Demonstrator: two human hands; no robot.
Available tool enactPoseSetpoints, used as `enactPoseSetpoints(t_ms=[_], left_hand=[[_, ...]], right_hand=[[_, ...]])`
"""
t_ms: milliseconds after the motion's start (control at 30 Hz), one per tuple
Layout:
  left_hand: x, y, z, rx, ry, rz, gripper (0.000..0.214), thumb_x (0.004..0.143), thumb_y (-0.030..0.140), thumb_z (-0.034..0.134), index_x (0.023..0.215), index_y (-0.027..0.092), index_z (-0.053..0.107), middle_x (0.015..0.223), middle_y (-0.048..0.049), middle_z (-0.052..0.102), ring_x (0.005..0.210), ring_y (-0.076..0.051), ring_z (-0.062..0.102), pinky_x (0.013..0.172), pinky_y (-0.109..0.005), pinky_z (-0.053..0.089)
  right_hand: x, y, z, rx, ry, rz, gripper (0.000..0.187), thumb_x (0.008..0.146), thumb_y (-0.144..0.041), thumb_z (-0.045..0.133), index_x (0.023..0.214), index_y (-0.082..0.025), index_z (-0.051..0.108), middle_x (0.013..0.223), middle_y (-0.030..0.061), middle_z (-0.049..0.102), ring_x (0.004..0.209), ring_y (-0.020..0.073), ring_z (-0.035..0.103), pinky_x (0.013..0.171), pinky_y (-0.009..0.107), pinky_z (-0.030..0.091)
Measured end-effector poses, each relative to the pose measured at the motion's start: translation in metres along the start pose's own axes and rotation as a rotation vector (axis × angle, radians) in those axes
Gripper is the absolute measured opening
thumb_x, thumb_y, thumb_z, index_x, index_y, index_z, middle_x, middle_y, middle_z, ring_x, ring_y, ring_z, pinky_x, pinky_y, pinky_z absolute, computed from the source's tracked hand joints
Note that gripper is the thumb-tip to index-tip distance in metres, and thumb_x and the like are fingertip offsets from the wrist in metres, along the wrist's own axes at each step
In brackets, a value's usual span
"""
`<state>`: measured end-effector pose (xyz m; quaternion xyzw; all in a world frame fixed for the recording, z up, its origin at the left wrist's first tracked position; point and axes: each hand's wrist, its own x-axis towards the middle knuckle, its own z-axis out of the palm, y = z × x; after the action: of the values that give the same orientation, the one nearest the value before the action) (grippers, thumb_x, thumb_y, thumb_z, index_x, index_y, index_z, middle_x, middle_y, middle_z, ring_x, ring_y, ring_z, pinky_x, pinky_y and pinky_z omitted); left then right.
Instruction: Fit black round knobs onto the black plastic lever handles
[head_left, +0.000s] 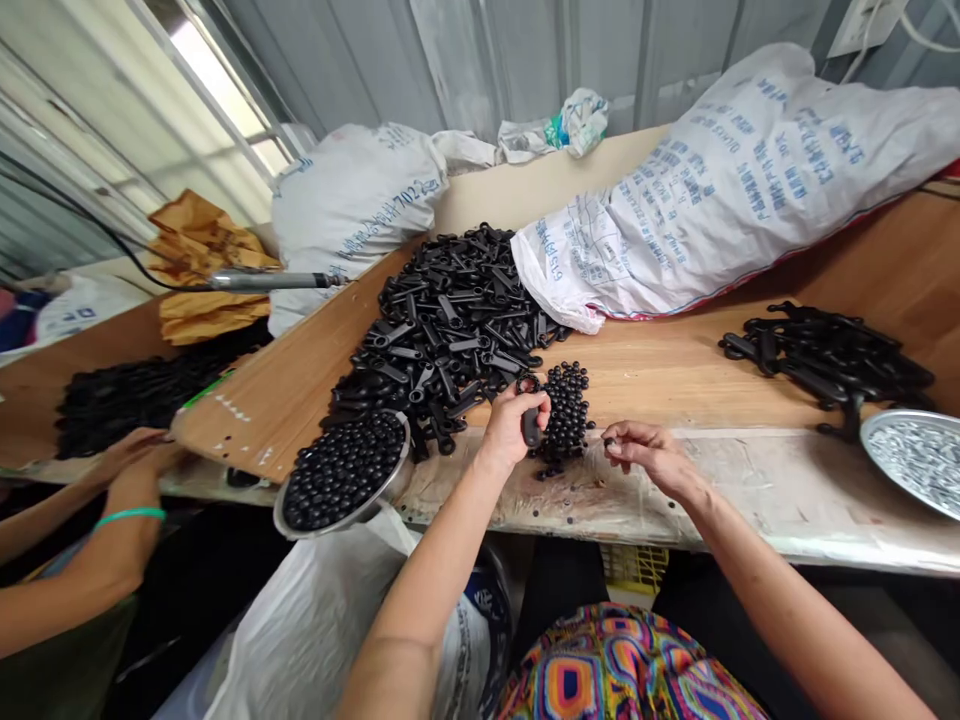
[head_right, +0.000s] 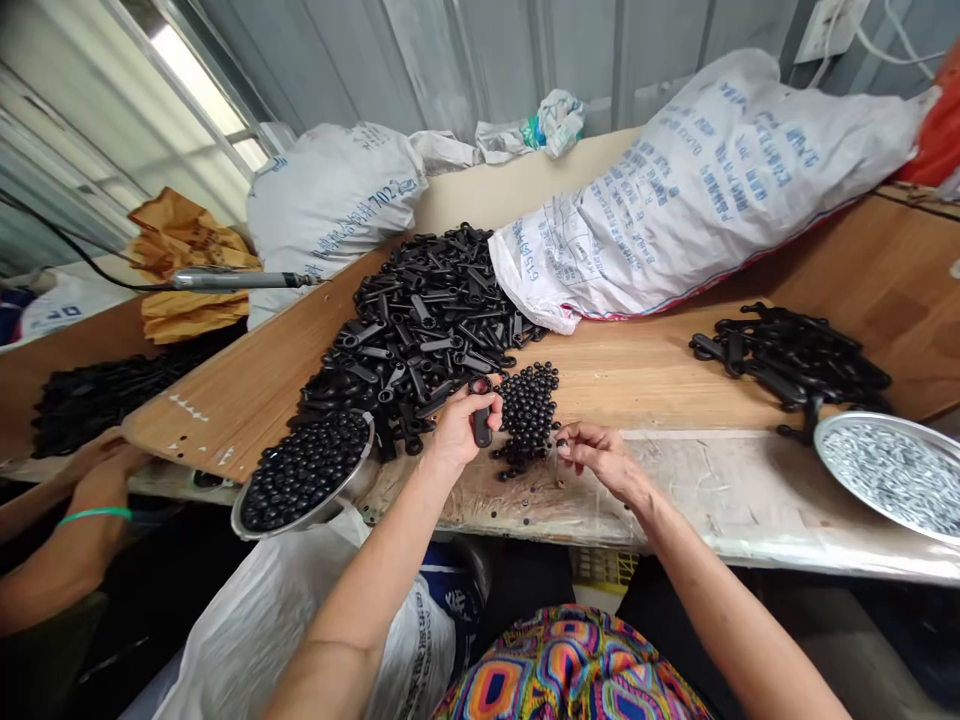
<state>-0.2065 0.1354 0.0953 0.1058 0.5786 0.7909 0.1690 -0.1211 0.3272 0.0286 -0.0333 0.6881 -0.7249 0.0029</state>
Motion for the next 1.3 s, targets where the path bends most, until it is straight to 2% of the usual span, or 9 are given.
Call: enactPoseSetpoints(t_ms=[100, 267, 367, 467, 600, 700, 900, 1167, 1300], left_hand=[[-0.007, -0.015, 0.027, 0.127, -0.064, 0.071, 0.027, 0.069, 0.034, 0.059, 0.088, 0.015, 0.060, 0.073, -0.0026, 0.057, 0.068, -0.013, 0.055, 0.063, -0.026, 0.043], [-0.016, -0.056, 0.050, 1.153, -0.293, 0.530, 0.030, 0.075, 0.043, 0.058, 0.093, 0.021, 0.066, 0.086, -0.0070, 0.056, 0.090, -0.021, 0.049, 0.085, -0.034, 0.039], [-0.021, -0.080, 0.050, 1.566, -0.481, 0.603, 0.032, 0.082, 0.036, 0.048, 0.110, 0.025, 0.058, 0.086, -0.0074, 0.056, 0.086, -0.020, 0.050, 0.079, -0.032, 0.042], [-0.023, -0.095, 0.045, 1.702, -0.710, 0.564, 0.038, 0.081, 0.017, 0.043, 0.116, 0.029, 0.053, 0.103, -0.0069, 0.055, 0.083, -0.018, 0.054, 0.071, -0.028, 0.046], [-0.021, -0.098, 0.039, 1.594, -0.877, 0.531, 0.058, 0.067, -0.001, 0.040, 0.115, 0.027, 0.053, 0.134, -0.0056, 0.037, 0.109, -0.021, 0.049, 0.088, -0.033, 0.045], [-0.018, -0.095, 0.034, 1.386, -0.785, 0.477, 0.067, 0.064, -0.003, 0.036, 0.124, 0.024, 0.046, 0.135, -0.0068, 0.037, 0.117, -0.019, 0.043, 0.096, -0.033, 0.040], [-0.014, -0.094, 0.039, 1.423, -0.303, 0.176, 0.034, 0.076, 0.029, 0.049, 0.108, 0.018, 0.054, 0.080, -0.0036, 0.061, 0.066, -0.015, 0.057, 0.066, -0.028, 0.046], [-0.017, -0.107, 0.072, 1.559, -0.314, 0.058, 0.015, 0.065, 0.024, 0.056, 0.080, 0.021, 0.058, 0.066, -0.0005, 0.060, 0.062, -0.017, 0.056, 0.056, -0.025, 0.035], [-0.024, -0.114, 0.075, 1.270, -0.253, 0.070, 0.005, 0.064, 0.024, 0.053, 0.062, 0.019, 0.052, 0.054, 0.0018, 0.051, 0.055, -0.014, 0.050, 0.054, -0.025, 0.035]], right_hand=[[-0.026, -0.005, 0.006, 0.455, -0.015, 0.008, 0.020, 0.071, -0.030, 0.066, 0.085, -0.016, 0.062, 0.067, 0.0022, 0.061, 0.056, 0.0123, 0.056, 0.047, 0.022, 0.041], [-0.061, 0.000, -0.005, 0.746, 0.010, -0.014, 0.025, 0.064, -0.033, 0.072, 0.080, -0.017, 0.062, 0.058, 0.0001, 0.057, 0.048, 0.0112, 0.053, 0.039, 0.020, 0.038], [-0.077, 0.004, -0.017, 0.789, 0.043, -0.022, 0.027, 0.061, -0.034, 0.074, 0.078, -0.017, 0.062, 0.055, -0.0011, 0.055, 0.044, 0.0102, 0.051, 0.036, 0.019, 0.037], [-0.087, 0.008, -0.025, 0.806, 0.068, -0.036, 0.026, 0.061, -0.033, 0.074, 0.079, -0.018, 0.063, 0.056, -0.0006, 0.056, 0.045, 0.0109, 0.052, 0.035, 0.018, 0.037], [-0.089, 0.016, -0.032, 0.783, 0.125, -0.027, 0.024, 0.064, -0.028, 0.072, 0.084, -0.019, 0.065, 0.059, 0.0005, 0.059, 0.050, 0.0119, 0.056, 0.038, 0.018, 0.040], [-0.084, 0.026, -0.035, 0.740, 0.171, 0.028, 0.021, 0.065, -0.024, 0.072, 0.084, -0.017, 0.066, 0.061, 0.0013, 0.062, 0.052, 0.0113, 0.057, 0.041, 0.018, 0.043], [-0.076, 0.040, -0.032, 0.691, 0.180, 0.074, 0.019, 0.063, -0.018, 0.072, 0.081, -0.015, 0.066, 0.062, 0.0010, 0.063, 0.051, 0.0111, 0.059, 0.042, 0.018, 0.046], [-0.077, 0.046, -0.038, 0.772, 0.168, 0.025, 0.020, 0.068, -0.023, 0.070, 0.086, -0.015, 0.064, 0.065, 0.0022, 0.064, 0.053, 0.0122, 0.060, 0.042, 0.019, 0.047], [-0.080, 0.045, -0.038, 0.800, 0.224, -0.011, 0.018, 0.070, -0.027, 0.069, 0.082, -0.014, 0.064, 0.061, 0.0019, 0.062, 0.049, 0.0115, 0.059, 0.038, 0.018, 0.045]])
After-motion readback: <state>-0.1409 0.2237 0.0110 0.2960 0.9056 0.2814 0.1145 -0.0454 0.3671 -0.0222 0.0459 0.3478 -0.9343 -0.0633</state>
